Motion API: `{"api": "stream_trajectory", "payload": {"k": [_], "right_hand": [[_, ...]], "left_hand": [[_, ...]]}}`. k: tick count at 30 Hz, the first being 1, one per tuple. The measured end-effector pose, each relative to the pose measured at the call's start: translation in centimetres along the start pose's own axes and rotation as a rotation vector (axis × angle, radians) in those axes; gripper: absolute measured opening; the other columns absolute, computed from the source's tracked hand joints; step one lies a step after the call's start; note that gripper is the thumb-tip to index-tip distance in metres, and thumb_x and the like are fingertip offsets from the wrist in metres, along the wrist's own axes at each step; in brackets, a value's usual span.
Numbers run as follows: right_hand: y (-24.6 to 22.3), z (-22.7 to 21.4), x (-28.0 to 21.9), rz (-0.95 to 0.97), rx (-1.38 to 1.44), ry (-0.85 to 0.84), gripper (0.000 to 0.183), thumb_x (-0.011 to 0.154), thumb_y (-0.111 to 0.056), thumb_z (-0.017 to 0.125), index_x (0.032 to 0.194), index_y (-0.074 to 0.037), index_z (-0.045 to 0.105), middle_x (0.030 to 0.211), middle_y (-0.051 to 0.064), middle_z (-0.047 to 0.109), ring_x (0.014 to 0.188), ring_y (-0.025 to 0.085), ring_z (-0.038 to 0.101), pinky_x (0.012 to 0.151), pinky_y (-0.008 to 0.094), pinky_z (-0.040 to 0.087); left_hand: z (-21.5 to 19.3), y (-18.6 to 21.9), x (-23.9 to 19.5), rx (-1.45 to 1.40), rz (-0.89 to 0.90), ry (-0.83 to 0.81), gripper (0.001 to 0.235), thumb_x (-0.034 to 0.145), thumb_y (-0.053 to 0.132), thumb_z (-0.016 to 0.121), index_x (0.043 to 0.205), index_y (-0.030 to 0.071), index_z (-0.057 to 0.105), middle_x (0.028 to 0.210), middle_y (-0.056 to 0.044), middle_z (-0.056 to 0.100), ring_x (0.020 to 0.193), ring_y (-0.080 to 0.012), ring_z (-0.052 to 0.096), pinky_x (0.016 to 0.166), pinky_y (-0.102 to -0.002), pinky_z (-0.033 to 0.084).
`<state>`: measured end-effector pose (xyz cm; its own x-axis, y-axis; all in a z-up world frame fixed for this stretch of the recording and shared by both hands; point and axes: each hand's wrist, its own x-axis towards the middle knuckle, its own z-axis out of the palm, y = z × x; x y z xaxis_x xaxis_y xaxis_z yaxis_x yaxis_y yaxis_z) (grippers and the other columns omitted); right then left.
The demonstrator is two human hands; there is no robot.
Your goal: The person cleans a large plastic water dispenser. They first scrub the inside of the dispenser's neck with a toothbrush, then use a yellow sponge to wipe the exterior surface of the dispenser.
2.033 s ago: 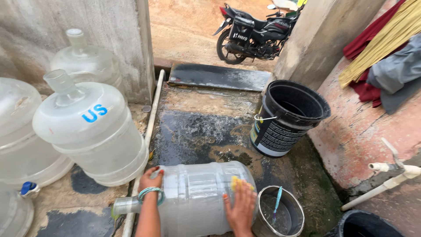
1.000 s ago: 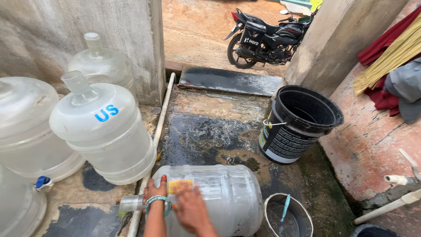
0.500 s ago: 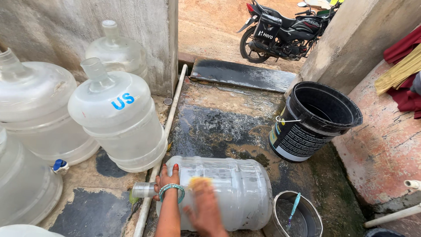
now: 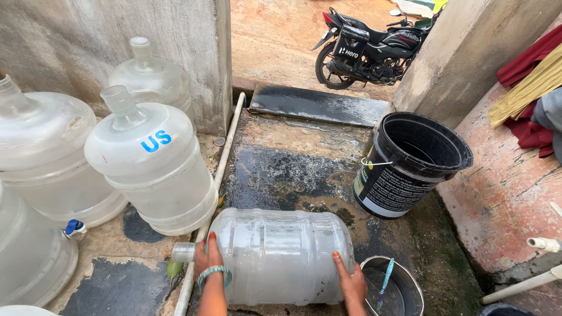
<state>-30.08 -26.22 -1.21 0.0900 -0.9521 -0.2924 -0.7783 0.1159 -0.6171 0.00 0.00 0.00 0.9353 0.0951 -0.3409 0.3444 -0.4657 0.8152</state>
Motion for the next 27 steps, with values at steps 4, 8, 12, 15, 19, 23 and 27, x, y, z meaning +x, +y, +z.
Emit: {"api": "stream_trajectory", "payload": {"k": [4,8,12,15,19,23,27], "right_hand": [[-0.8,-1.1,-0.3,0.02,-0.161,0.009,0.113,0.062,-0.095,0.051,0.14,-0.014,0.066,0.119,0.019,0.077,0.118,0.038,0.07,0.105,0.05,0.052],[-2.5,-3.2,1.1,-0.068,-0.283,0.066,0.116,0.067,-0.097,0.049,0.14,-0.008,0.065,0.122,0.023,0.074,0.117,0.039,0.07,0.101,0.048,0.056],[-5.2,-2.6,0.3,-0.368,-0.208,0.1,0.107,0.077,-0.087,0.046,0.148,-0.008,0.051,0.146,0.021,0.055,0.135,0.038,0.052,0.106,0.051,0.047],[-8.5,0.5,-4.2,-0.527,-0.553,0.014,0.082,0.093,-0.073,0.036,0.152,-0.017,0.043,0.162,0.014,0.036,0.153,0.03,0.031,0.128,0.057,0.013],[-11.8,5.8,-14.7,-1.103,-0.266,-0.229,0.078,0.101,-0.064,0.039,0.152,-0.005,0.04,0.16,0.022,0.037,0.154,0.04,0.024,0.126,0.055,0.008],[-14.9,6.0,-16.7,-1.135,-0.332,-0.475,0.082,0.098,-0.066,0.031,0.162,-0.015,0.028,0.157,0.013,0.041,0.151,0.03,0.031,0.126,0.057,0.001],[-15.1,1.6,-10.2,-0.883,-0.631,-0.217,0.082,0.094,-0.075,0.023,0.157,-0.024,0.034,0.164,0.004,0.034,0.155,0.023,0.025,0.127,0.056,-0.002]], "left_hand": [[-0.8,-0.1,-1.5,0.304,0.027,-0.122,0.111,0.075,0.084,0.058,0.16,0.016,0.037,0.15,-0.025,0.052,0.135,-0.0449,0.053,0.112,-0.053,0.041],[-2.2,2.7,-1.3,0.539,-0.008,-0.305,0.121,0.07,0.081,0.066,0.163,0.016,0.026,0.152,-0.025,0.05,0.137,-0.0424,0.051,0.111,-0.055,0.041],[-1.2,3.9,-1.9,0.606,0.04,-0.284,0.109,0.073,0.082,0.061,0.163,0.034,0.024,0.162,-0.016,0.037,0.144,-0.0398,0.045,0.114,-0.058,0.035],[0.7,2.7,-2.4,0.502,0.126,-0.145,0.097,0.074,0.077,0.063,0.159,0.044,0.029,0.168,-0.008,0.027,0.148,-0.042,0.035,0.116,-0.065,0.023],[2.1,1.0,-1.0,0.401,0.122,-0.101,0.088,0.076,0.074,0.065,0.155,0.049,0.034,0.169,-0.005,0.027,0.153,-0.0405,0.027,0.117,-0.07,0.014],[2.5,0.8,0.4,0.358,0.121,-0.15,0.088,0.078,0.072,0.066,0.156,0.049,0.034,0.17,-0.003,0.024,0.154,-0.042,0.021,0.117,-0.073,0.01],[2.3,1.1,-0.1,0.38,0.069,-0.183,0.087,0.079,0.071,0.065,0.156,0.049,0.031,0.171,-0.001,0.02,0.155,-0.0392,0.018,0.117,-0.074,0.009]]}}
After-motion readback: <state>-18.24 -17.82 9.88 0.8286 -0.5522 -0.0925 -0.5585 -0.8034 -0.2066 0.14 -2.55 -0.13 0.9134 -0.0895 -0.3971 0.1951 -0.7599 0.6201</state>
